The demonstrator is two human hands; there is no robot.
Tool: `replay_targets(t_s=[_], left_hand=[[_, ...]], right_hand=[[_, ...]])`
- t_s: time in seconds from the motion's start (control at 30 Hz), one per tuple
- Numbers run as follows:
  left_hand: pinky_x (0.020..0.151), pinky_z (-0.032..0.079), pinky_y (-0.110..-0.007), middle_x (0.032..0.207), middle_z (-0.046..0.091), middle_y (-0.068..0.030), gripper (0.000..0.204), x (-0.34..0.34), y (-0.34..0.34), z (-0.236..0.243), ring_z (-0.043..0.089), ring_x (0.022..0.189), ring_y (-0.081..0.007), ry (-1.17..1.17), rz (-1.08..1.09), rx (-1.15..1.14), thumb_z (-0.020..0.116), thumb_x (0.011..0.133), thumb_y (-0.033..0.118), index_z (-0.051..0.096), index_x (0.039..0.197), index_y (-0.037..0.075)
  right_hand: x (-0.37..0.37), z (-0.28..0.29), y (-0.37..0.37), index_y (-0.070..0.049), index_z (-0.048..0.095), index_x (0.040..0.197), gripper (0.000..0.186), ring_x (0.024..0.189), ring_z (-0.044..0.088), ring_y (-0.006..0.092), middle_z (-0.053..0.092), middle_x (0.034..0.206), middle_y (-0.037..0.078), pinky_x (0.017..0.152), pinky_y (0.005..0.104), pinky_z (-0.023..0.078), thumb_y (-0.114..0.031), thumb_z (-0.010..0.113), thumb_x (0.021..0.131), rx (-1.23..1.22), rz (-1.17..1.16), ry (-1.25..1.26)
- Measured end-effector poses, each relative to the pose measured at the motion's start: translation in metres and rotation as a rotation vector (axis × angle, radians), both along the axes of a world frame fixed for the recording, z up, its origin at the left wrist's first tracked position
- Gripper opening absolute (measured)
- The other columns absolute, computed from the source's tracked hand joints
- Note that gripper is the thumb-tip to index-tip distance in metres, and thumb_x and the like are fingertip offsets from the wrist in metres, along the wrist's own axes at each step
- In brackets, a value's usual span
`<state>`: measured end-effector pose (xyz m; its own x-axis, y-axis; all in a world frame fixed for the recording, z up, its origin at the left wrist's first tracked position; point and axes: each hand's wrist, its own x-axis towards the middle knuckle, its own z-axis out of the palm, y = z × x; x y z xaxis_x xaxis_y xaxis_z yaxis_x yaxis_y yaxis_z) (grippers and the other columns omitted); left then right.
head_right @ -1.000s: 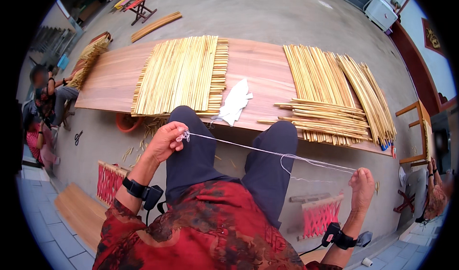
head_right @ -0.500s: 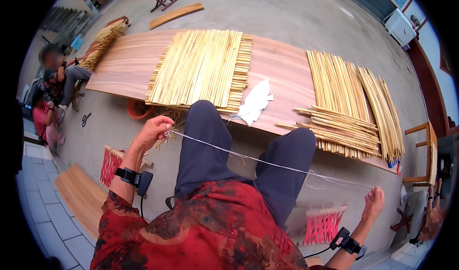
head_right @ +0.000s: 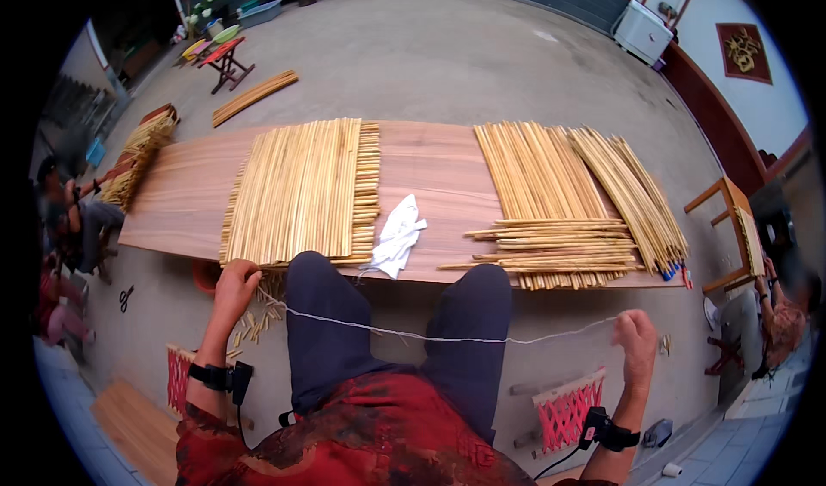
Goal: The person sits on the floor and weaves a bamboo mat by hand. They thread a white string through the holes of a needle and pass it through the bamboo strips to secure them. The person also arranges and aligns the bamboo strips on the mat.
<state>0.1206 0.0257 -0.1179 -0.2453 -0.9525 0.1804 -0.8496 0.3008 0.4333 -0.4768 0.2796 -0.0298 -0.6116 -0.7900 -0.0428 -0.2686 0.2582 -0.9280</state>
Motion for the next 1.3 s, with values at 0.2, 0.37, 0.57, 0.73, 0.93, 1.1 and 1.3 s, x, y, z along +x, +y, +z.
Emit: replay_targets(t_s=[0.2, 0.37, 0.57, 0.73, 0.93, 1.1, 1.3], left_hand=[[0.078, 0.044, -0.022, 0.115, 0.053, -0.0014, 0.036, -0.18, 0.027, 0.077, 0.052, 0.092, -0.008, 0.923, -0.547, 0.662, 0.055, 0.086, 0.002, 0.052, 0.122, 0.005], [0.083, 0.046, -0.026, 0.127, 0.047, -0.0082, 0.041, -0.275, 0.067, 0.098, 0.051, 0.107, -0.0111, 0.832, -0.981, 0.978, 0.056, 0.089, 0.008, 0.045, 0.128, 0.004], [0.066, 0.044, -0.022, 0.094, 0.059, -0.0038, 0.031, -0.291, 0.075, 0.089, 0.055, 0.08, -0.0087, 0.912, -0.955, 1.27, 0.055, 0.09, 0.015, 0.049, 0.118, 0.003], [0.053, 0.037, -0.018, 0.072, 0.053, 0.0041, 0.017, -0.273, 0.071, 0.093, 0.046, 0.062, -0.0026, 0.731, -0.877, 1.177, 0.058, 0.09, 0.019, 0.06, 0.097, 0.003], [0.051, 0.032, -0.018, 0.068, 0.051, 0.0059, 0.015, -0.23, 0.059, 0.088, 0.042, 0.059, -0.0009, 0.65, -0.756, 1.148, 0.06, 0.088, 0.019, 0.063, 0.087, 0.005], [0.049, 0.032, -0.018, 0.063, 0.049, 0.0056, 0.014, -0.179, 0.043, 0.081, 0.041, 0.056, -0.0015, 0.623, -0.622, 1.103, 0.06, 0.087, 0.018, 0.063, 0.086, 0.004], [0.046, 0.031, -0.018, 0.06, 0.048, 0.0056, 0.012, -0.083, 0.02, 0.06, 0.04, 0.052, -0.0021, 0.686, -0.354, 0.947, 0.061, 0.086, 0.013, 0.061, 0.081, 0.003]], right_hand=[[0.109, 0.043, -0.044, -0.002, 0.059, 0.086, 0.006, 0.059, 0.049, 0.0042, 0.056, 0.073, -0.001, 0.053, 0.0185, 0.04, -0.007, 0.056, 0.088, -0.001, 0.353, -0.133], [0.142, 0.049, -0.057, -0.002, 0.059, 0.088, 0.007, 0.06, 0.048, 0.0032, 0.055, 0.072, -0.002, 0.053, 0.0178, 0.039, -0.009, 0.057, 0.088, 0.016, 0.435, -0.116], [0.146, 0.047, -0.054, -0.003, 0.059, 0.089, 0.009, 0.06, 0.045, 0.0017, 0.053, 0.071, -0.004, 0.052, 0.0172, 0.037, -0.012, 0.057, 0.089, 0.046, 0.469, -0.224], [0.153, 0.038, -0.063, -0.003, 0.059, 0.089, 0.01, 0.061, 0.043, 0.0012, 0.051, 0.07, -0.005, 0.053, 0.0172, 0.036, -0.012, 0.056, 0.089, 0.039, 0.519, -0.345], [0.147, 0.023, -0.065, -0.002, 0.057, 0.088, 0.011, 0.059, 0.048, 0.0045, 0.057, 0.076, 0.001, 0.052, 0.0194, 0.041, -0.012, 0.055, 0.09, -0.039, 0.498, -0.454], [0.12, 0.007, -0.056, -0.001, 0.059, 0.088, 0.011, 0.058, 0.048, 0.0035, 0.059, 0.077, 0.001, 0.052, 0.018, 0.041, -0.011, 0.055, 0.09, -0.165, 0.348, -0.512], [0.066, -0.002, -0.033, -0.002, 0.058, 0.086, 0.01, 0.056, 0.046, 0.0069, 0.057, 0.075, 0.003, 0.049, 0.0206, 0.039, -0.011, 0.056, 0.089, -0.288, 0.031, -0.59]])
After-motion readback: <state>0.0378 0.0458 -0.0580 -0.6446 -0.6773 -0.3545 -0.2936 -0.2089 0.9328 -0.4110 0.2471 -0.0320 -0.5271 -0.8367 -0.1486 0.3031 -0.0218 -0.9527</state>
